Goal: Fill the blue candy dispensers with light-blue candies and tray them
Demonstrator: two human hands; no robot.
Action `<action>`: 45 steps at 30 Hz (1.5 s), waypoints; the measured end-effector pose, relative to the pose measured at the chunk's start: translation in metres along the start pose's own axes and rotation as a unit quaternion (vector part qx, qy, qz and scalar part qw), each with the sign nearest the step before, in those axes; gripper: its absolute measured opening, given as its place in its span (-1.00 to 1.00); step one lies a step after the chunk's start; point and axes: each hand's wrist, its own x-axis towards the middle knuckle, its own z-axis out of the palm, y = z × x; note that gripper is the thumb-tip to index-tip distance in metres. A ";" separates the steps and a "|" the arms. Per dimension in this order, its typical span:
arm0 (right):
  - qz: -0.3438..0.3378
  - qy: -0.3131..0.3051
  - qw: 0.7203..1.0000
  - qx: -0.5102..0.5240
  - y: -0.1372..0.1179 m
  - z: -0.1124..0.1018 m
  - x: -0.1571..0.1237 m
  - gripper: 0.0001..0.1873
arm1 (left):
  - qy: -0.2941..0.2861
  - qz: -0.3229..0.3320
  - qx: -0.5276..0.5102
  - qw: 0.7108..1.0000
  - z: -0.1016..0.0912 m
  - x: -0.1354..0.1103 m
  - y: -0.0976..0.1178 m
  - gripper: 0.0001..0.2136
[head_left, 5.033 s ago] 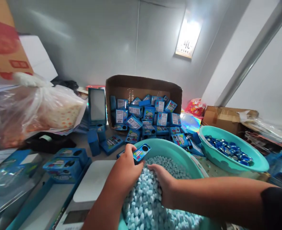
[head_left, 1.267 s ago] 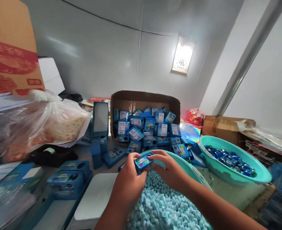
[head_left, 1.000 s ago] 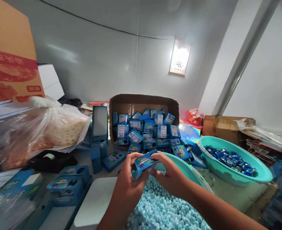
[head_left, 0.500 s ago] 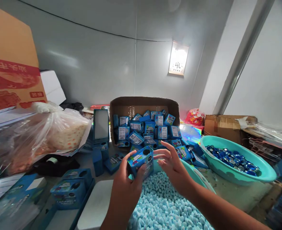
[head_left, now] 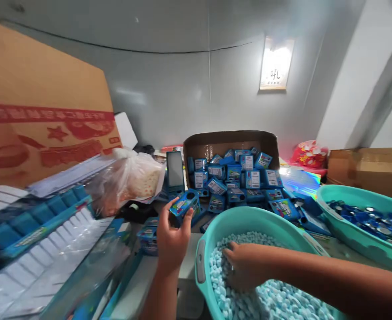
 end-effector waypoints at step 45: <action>-0.133 0.085 0.986 0.051 0.027 -0.038 0.018 -0.88 | 0.174 0.034 0.012 0.984 -0.052 -0.006 0.007 -0.82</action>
